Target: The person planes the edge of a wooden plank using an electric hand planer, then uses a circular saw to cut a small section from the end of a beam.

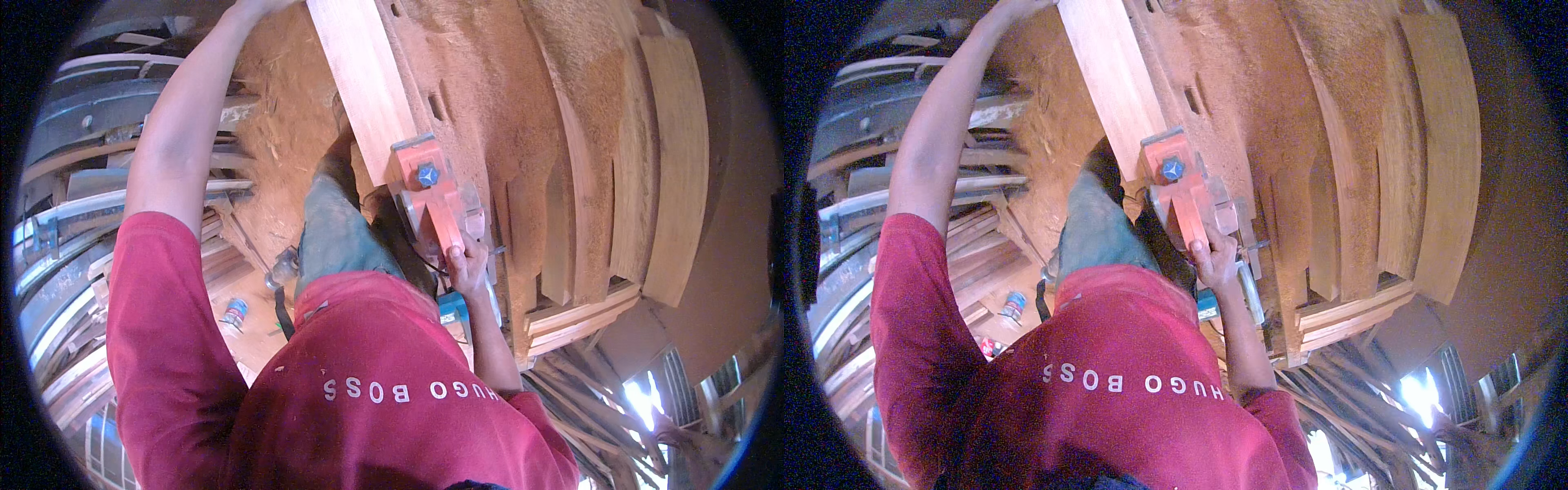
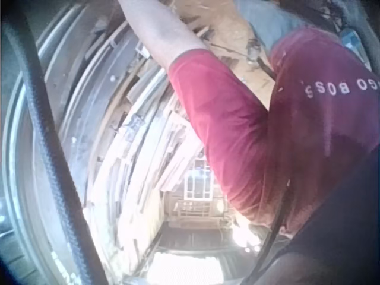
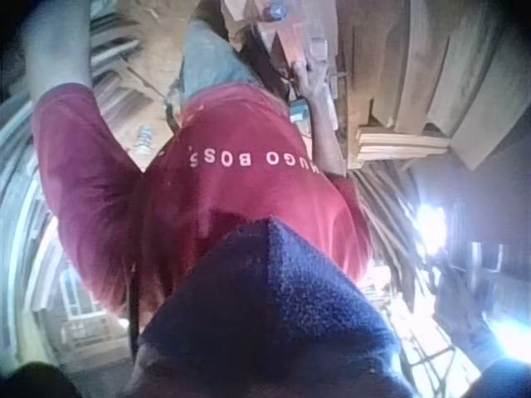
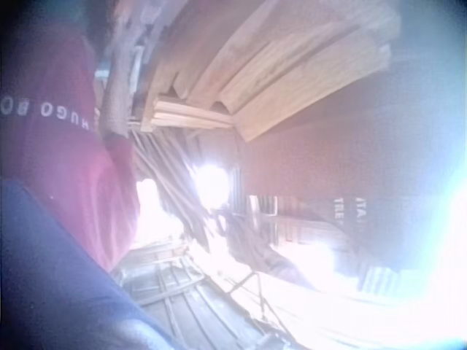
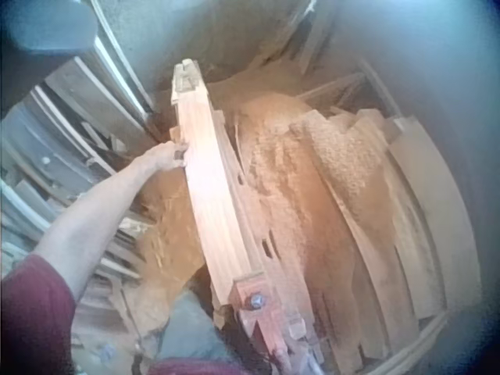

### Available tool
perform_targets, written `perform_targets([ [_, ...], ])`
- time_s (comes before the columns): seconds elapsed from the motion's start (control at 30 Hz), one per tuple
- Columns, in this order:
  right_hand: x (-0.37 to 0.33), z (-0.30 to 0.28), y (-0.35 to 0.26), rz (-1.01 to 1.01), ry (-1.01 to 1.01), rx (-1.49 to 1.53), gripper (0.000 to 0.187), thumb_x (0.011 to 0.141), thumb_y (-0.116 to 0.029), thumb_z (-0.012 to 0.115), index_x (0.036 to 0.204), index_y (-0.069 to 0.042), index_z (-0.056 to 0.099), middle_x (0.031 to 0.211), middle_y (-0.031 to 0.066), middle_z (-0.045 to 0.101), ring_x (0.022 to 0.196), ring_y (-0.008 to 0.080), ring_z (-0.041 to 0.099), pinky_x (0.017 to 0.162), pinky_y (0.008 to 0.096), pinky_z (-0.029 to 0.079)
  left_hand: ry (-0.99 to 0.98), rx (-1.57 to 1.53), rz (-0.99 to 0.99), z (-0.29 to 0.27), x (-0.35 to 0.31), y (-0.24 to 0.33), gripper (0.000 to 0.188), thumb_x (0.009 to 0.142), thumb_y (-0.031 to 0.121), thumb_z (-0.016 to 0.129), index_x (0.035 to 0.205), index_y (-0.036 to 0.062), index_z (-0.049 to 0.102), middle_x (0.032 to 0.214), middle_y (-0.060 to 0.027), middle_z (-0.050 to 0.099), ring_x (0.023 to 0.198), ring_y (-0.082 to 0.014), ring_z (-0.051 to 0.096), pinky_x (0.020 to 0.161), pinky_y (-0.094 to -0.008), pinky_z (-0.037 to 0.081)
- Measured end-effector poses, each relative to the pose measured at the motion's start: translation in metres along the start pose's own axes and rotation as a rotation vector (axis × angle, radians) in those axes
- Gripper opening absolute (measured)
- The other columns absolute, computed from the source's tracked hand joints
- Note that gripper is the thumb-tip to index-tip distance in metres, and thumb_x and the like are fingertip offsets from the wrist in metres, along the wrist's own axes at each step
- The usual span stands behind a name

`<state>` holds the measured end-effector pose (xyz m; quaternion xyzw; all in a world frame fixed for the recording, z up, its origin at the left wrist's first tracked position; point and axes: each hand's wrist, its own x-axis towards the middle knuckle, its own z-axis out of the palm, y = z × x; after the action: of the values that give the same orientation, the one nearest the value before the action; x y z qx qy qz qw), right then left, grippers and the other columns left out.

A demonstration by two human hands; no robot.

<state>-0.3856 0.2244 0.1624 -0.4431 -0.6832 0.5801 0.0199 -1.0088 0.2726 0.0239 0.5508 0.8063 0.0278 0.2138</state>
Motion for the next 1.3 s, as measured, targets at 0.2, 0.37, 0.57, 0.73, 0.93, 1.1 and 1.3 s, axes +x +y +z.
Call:
perform_targets([
  [0.2,0.102,0.015,-0.059,-0.072,-0.024,-0.037,0.045,0.098,-0.036,0.055,0.119,0.003,0.064,0.085,0.0221,0.069,0.079,0.0303,0.070,0.070,0.0410,0.053,0.031,-0.132,-0.040,-0.010,-0.009,0.031,0.058,0.086,0.034,0.072,0.135,0.0080,0.059,0.127,-0.0176,0.066,0.115,-0.0350,0.064,0.099,-0.0429,0.051],
  [0.37,0.250,0.067,-0.136,-0.364,0.156,-0.006,0.047,0.100,-0.040,0.049,0.094,0.003,0.066,0.071,0.0127,0.062,0.068,0.0198,0.059,0.063,0.0386,0.047,0.324,-0.393,0.001,0.022,-0.044,0.018,0.060,0.100,0.041,0.056,0.148,0.0066,0.045,0.153,-0.0155,0.043,0.143,-0.0275,0.040,0.118,-0.0376,0.031],
  [0.57,0.391,0.095,-0.218,-0.430,0.156,-0.038,0.052,0.099,-0.046,0.051,0.098,0.003,0.068,0.072,0.0211,0.062,0.067,0.0198,0.059,0.062,0.0388,0.046,0.119,-1.235,-0.383,0.108,-0.185,0.180,0.083,0.090,0.017,0.073,0.156,0.0012,0.025,0.149,-0.0199,0.046,0.138,-0.0262,0.044,0.114,-0.0399,0.037],
  [0.73,0.486,0.109,-0.312,-0.478,0.104,-0.174,0.053,0.102,-0.049,0.041,0.106,-0.002,0.067,0.087,0.0238,0.065,0.081,0.0319,0.063,0.073,0.0447,0.048,-0.030,-1.553,-0.440,0.122,-0.205,0.201,0.084,0.095,0.014,0.068,0.158,0.0019,0.015,0.140,-0.0127,0.052,0.120,-0.0168,0.055,0.099,-0.0284,0.048],
  [0.93,0.557,0.120,-0.353,-0.614,0.230,-0.103,0.056,0.101,-0.051,0.041,0.099,-0.001,0.067,0.094,0.0246,0.068,0.084,0.0400,0.067,0.073,0.0471,0.050,0.051,-1.680,-0.325,0.134,-0.205,0.204,0.077,0.098,0.009,0.059,0.159,0.0029,0.012,0.141,-0.0116,0.052,0.117,-0.0164,0.056,0.100,-0.0295,0.047],
  [1.1,0.481,0.098,-0.293,-0.513,0.098,-0.095,0.056,0.101,-0.053,0.040,0.104,-0.006,0.069,0.101,0.0251,0.068,0.096,0.0412,0.067,0.081,0.0479,0.050,-0.089,-1.965,-0.755,0.113,-0.205,0.209,0.064,0.105,0.038,0.038,0.155,-0.0011,0.028,0.152,-0.0124,0.044,0.137,-0.0240,0.044,0.113,-0.0382,0.036],
  [1.3,0.243,0.052,-0.139,-0.270,-0.046,-0.172,0.046,0.098,-0.043,0.052,0.125,-0.007,0.063,0.099,0.0262,0.067,0.089,0.0417,0.065,0.081,0.0465,0.051,0.017,-2.119,-0.660,0.159,-0.231,0.199,0.075,0.103,0.059,0.030,0.145,-0.0019,0.043,0.136,-0.0130,0.057,0.114,-0.0259,0.057,0.102,-0.0427,0.043],
])
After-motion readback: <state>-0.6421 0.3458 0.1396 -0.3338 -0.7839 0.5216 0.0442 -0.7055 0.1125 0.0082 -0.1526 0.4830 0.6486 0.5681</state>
